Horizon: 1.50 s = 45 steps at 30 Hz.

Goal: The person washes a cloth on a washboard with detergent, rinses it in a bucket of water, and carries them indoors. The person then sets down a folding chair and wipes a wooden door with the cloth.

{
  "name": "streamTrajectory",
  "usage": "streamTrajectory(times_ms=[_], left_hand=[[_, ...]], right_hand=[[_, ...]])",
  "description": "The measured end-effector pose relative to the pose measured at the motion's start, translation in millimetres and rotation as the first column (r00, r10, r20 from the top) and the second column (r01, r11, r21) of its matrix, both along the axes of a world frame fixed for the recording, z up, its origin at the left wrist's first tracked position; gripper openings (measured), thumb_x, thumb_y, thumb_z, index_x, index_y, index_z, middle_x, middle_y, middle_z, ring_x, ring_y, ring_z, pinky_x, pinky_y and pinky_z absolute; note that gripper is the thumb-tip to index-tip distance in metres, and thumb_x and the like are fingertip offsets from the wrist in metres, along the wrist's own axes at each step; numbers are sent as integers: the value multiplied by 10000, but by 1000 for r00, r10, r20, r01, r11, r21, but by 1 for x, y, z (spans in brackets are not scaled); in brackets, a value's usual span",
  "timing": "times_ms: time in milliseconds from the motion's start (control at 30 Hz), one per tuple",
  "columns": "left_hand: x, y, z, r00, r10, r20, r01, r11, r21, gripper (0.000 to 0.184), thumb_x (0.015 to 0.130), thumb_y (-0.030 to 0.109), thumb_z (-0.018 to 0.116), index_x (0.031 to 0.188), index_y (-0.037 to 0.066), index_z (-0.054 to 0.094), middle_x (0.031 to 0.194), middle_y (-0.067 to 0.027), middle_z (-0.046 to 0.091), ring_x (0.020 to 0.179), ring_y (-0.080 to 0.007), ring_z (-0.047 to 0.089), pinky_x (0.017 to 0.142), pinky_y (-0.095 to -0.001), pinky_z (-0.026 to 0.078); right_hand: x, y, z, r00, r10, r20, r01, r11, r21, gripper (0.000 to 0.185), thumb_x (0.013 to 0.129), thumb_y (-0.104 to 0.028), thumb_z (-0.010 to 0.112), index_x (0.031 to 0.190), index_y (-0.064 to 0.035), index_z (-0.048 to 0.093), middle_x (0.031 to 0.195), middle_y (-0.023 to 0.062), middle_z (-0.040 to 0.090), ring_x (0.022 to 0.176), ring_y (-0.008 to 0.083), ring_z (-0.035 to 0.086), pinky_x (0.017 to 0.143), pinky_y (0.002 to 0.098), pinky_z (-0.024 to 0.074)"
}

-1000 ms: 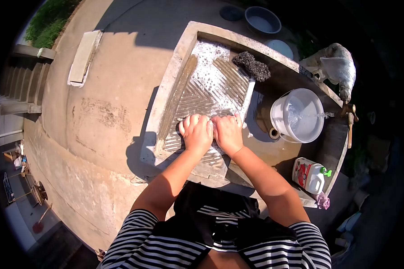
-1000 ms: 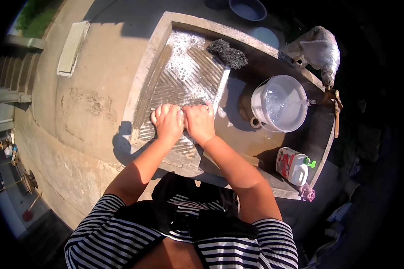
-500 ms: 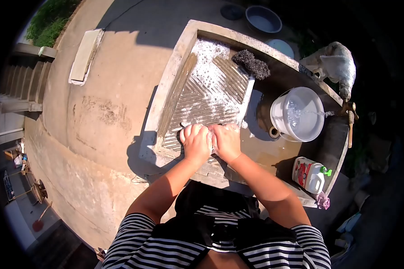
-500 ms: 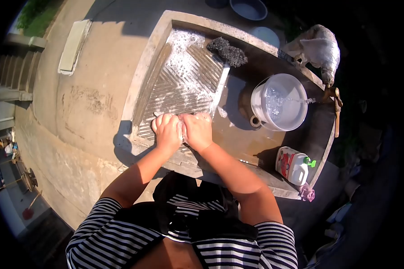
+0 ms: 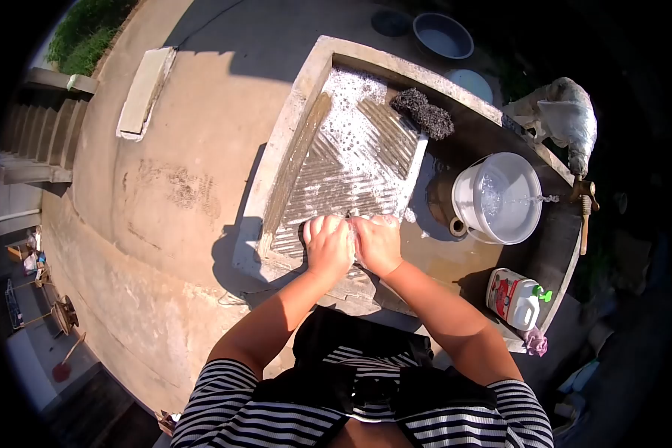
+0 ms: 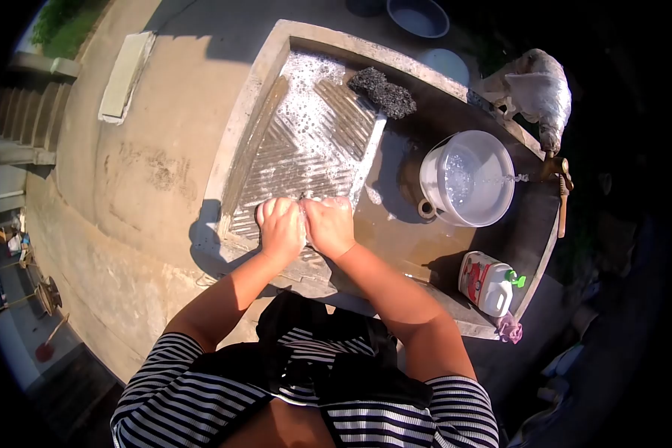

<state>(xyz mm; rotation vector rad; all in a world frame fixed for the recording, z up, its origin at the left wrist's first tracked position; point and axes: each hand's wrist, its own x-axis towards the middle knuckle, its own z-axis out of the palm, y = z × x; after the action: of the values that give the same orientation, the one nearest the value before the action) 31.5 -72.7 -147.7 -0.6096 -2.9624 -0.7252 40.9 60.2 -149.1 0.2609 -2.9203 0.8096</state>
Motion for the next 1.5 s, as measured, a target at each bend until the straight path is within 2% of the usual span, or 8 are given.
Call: streamTrajectory(times_ms=[233, 433, 700, 933, 1100, 1167, 1300, 1500], left_hand=[[-93, 30, -4, 957, 196, -214, -200, 980, 2, 142, 836, 213, 507, 877, 104, 588, 981, -59, 551, 1011, -261, 466, 939, -452, 286], [10, 5, 6, 996, 15, -83, -14, 1000, 18, 150, 792, 160, 526, 903, 68, 569, 927, -98, 541, 950, -291, 480, 902, -447, 316], [-87, 36, -2, 964, 200, -175, -202, 979, 10, 199, 766, 187, 565, 945, 101, 571, 995, -70, 558, 1006, -274, 478, 904, -433, 316], [-23, 14, -11, 996, 75, -41, -76, 997, -20, 184, 771, 166, 517, 918, 63, 557, 957, -98, 558, 967, -292, 494, 873, -443, 331], [-103, 34, -9, 971, 201, -127, -198, 979, 39, 181, 792, 171, 516, 954, 105, 563, 986, -87, 570, 1001, -287, 491, 882, -425, 331], [-78, 30, -10, 948, 230, -218, -222, 973, 63, 178, 803, 202, 526, 952, 115, 571, 1000, -73, 567, 1033, -283, 472, 911, -432, 316], [7, 4, -7, 991, 127, -34, -125, 990, 64, 244, 743, 159, 555, 961, 52, 545, 989, -155, 538, 998, -332, 469, 910, -447, 315], [-98, 29, -11, 985, 127, -119, -124, 992, 28, 140, 823, 172, 488, 912, 89, 556, 938, -102, 563, 952, -311, 493, 883, -427, 329]], right_hand=[[-90, 5, -3, 942, -238, -238, 256, 966, 46, 196, 813, -179, 512, 981, -123, 597, 812, 76, 622, 832, 253, 560, 742, 409, 375], [3, 4, 6, 999, 29, -42, -30, 999, -21, 247, 718, -132, 559, 961, -110, 602, 778, 93, 622, 744, 287, 567, 707, 405, 392], [-76, 10, -10, 955, -259, -143, 252, 965, -65, 236, 809, -144, 490, 1018, -116, 596, 833, 90, 621, 847, 281, 546, 783, 412, 370], [-34, 5, -4, 1000, 16, 5, -15, 997, -78, 237, 715, -131, 570, 951, -133, 591, 771, 65, 632, 781, 277, 573, 710, 416, 396], [-92, 9, -5, 947, -218, -235, 211, 976, -54, 182, 808, -145, 498, 956, -111, 598, 783, 100, 637, 794, 294, 576, 728, 422, 399], [-64, 5, -3, 972, -221, -78, 210, 969, -128, 169, 802, -157, 507, 912, -110, 626, 745, 91, 624, 783, 295, 571, 729, 423, 399], [0, -1, 2, 997, 33, -67, -40, 993, -110, 149, 696, -145, 591, 837, -102, 607, 683, 74, 596, 722, 268, 580, 692, 387, 403], [-88, 6, -6, 989, -134, -57, 125, 982, -140, 167, 791, -127, 525, 948, -80, 557, 762, 90, 625, 776, 284, 572, 723, 420, 388]])
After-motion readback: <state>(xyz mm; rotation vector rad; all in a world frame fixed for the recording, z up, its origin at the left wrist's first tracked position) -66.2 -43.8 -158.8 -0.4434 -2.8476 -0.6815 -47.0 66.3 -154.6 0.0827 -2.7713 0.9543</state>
